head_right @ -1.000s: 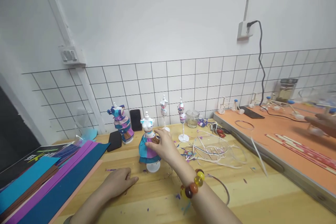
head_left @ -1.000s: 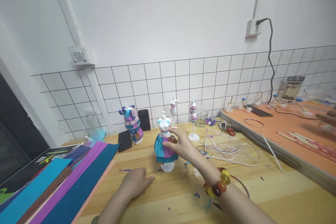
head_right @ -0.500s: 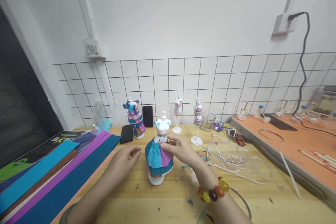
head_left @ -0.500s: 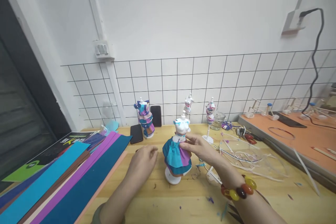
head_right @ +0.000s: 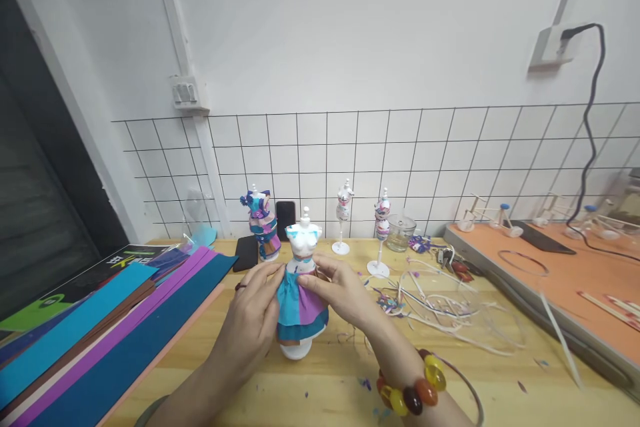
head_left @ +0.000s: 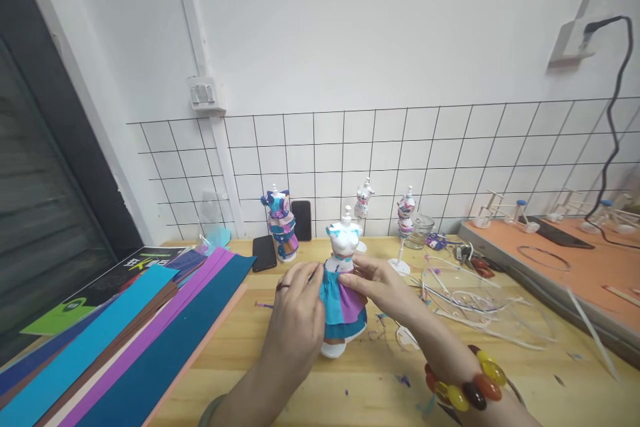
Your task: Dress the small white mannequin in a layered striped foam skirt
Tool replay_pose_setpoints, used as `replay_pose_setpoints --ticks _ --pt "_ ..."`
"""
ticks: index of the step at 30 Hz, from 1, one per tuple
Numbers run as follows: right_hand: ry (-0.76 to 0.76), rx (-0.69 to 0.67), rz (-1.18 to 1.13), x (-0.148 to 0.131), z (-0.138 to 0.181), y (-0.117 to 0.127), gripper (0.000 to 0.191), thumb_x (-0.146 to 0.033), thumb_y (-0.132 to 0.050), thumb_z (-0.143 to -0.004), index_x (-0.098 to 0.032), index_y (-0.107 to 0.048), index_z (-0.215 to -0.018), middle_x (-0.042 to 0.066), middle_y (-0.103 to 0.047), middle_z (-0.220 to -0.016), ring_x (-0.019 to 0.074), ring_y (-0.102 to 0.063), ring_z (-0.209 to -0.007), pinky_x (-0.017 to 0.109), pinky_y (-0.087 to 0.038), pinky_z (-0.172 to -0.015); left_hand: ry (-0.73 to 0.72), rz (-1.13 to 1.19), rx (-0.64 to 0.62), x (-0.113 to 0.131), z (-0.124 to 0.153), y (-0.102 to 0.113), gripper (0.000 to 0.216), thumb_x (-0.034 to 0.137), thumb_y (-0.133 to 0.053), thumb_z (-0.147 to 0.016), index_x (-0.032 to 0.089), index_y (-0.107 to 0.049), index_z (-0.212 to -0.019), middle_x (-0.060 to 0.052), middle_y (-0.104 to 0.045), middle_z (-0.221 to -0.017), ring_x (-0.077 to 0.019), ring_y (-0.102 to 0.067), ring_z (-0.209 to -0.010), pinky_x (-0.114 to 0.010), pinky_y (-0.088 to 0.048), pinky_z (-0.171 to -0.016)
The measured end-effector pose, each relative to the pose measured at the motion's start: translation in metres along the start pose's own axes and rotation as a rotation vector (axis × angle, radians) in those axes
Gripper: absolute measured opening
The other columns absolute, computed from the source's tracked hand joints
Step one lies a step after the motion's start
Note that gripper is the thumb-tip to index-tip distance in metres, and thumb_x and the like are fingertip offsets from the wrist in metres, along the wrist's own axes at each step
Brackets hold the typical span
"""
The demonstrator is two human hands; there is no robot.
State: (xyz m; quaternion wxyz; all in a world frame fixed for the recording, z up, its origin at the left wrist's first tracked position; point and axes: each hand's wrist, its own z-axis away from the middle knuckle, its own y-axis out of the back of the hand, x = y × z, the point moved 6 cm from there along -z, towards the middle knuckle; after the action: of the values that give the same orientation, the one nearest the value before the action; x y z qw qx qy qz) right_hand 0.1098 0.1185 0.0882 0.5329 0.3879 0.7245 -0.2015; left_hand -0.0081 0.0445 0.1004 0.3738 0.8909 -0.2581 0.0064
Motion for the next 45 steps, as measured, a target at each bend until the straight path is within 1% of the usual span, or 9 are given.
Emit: replay_pose_setpoints --ticks 6,11,15,17,21,24,28,35,45 --pt "0.003 0.016 0.039 -0.004 0.001 -0.002 0.024 -0.037 -0.06 -0.08 -0.018 -0.064 -0.093 0.003 -0.06 -0.082 0.0146 -0.053 -0.072 0.025 -0.041 -0.062 0.012 0.093 -0.038 0.002 -0.001 0.004 0.04 0.009 -0.033 -0.083 0.003 -0.053 -0.117 -0.019 -0.054 -0.116 -0.0266 -0.044 -0.114 -0.043 -0.039 -0.094" --pt "-0.054 -0.015 -0.02 -0.005 0.002 0.003 0.022 -0.038 -0.06 -0.08 -0.017 -0.064 -0.086 -0.001 -0.057 -0.065 0.0096 -0.047 -0.052 0.022 -0.036 -0.048 0.316 0.485 -0.114 -0.018 -0.006 0.007 0.034 0.023 -0.036 -0.087 0.015 -0.06 -0.11 -0.01 -0.058 -0.116 -0.0214 -0.05 -0.111 -0.038 -0.041 -0.095" --pt "-0.085 -0.009 -0.123 0.0 0.003 0.017 0.022 -0.038 -0.061 -0.08 -0.016 -0.065 -0.084 0.0 -0.058 -0.063 0.0116 -0.052 -0.056 0.024 -0.041 -0.054 0.485 0.618 -0.056 -0.031 -0.004 0.011 0.031 0.026 -0.04 -0.086 0.018 -0.06 -0.108 -0.008 -0.061 -0.114 -0.0217 -0.051 -0.112 -0.04 -0.039 -0.097" --pt "-0.119 -0.001 -0.224 0.005 0.004 0.023 0.022 -0.037 -0.063 -0.078 -0.016 -0.066 -0.083 0.001 -0.06 -0.064 0.0142 -0.056 -0.063 0.027 -0.044 -0.063 0.435 0.591 -0.027 -0.027 -0.004 0.014 0.03 0.026 -0.041 -0.085 0.019 -0.059 -0.109 -0.008 -0.06 -0.115 -0.0217 -0.05 -0.113 -0.04 -0.04 -0.097" --pt "-0.156 -0.005 -0.422 0.008 0.006 0.027 0.027 -0.038 -0.066 -0.075 -0.015 -0.068 -0.089 0.005 -0.066 -0.079 0.0157 -0.059 -0.07 0.031 -0.045 -0.074 0.163 0.42 0.009 -0.005 -0.004 0.022 0.032 0.019 -0.049 -0.082 0.02 -0.056 -0.113 -0.008 -0.058 -0.116 -0.0213 -0.048 -0.114 -0.039 -0.04 -0.097" --pt "-0.143 0.005 -0.476 0.005 0.006 0.026 0.028 -0.038 -0.068 -0.073 -0.014 -0.069 -0.087 0.006 -0.068 -0.08 0.0151 -0.06 -0.07 0.029 -0.045 -0.073 -0.014 0.314 0.049 0.012 -0.003 0.028 0.04 0.013 -0.055 -0.078 0.02 -0.051 -0.118 -0.008 -0.057 -0.115 -0.021 -0.048 -0.113 -0.038 -0.04 -0.096" --pt "-0.147 0.019 -0.469 0.003 0.005 0.022 0.026 -0.038 -0.069 -0.072 -0.013 -0.07 -0.082 0.004 -0.067 -0.073 0.0128 -0.059 -0.064 0.024 -0.046 -0.065 -0.158 0.183 0.202 0.025 -0.002 0.04 0.041 0.006 -0.059 -0.074 0.019 -0.054 -0.112 -0.008 -0.06 -0.107 -0.0227 -0.05 -0.109 -0.041 -0.042 -0.093" --pt "-0.178 -0.008 -0.489 0.006 0.004 0.008 0.027 -0.04 -0.069 -0.071 -0.014 -0.066 -0.07 0.0 -0.062 -0.063 0.0096 -0.054 -0.055 0.023 -0.044 -0.059 -0.297 -0.039 0.326 0.035 0.004 0.05 0.031 0.001 -0.063 -0.07 0.016 -0.059 -0.096 -0.008 -0.064 -0.089 -0.0256 -0.055 -0.096 -0.043 -0.045 -0.081" --pt "-0.191 0.005 -0.488 0.019 0.002 0.004 0.027 -0.04 -0.066 -0.075 -0.013 -0.064 -0.075 0.001 -0.059 -0.065 0.0119 -0.055 -0.062 0.026 -0.044 -0.064 -0.405 -0.123 0.338 0.038 0.005 0.049 0.023 0.0 -0.064 -0.068 0.016 -0.06 -0.086 -0.004 -0.068 -0.075 -0.023 -0.058 -0.08 -0.038 -0.043 -0.07"
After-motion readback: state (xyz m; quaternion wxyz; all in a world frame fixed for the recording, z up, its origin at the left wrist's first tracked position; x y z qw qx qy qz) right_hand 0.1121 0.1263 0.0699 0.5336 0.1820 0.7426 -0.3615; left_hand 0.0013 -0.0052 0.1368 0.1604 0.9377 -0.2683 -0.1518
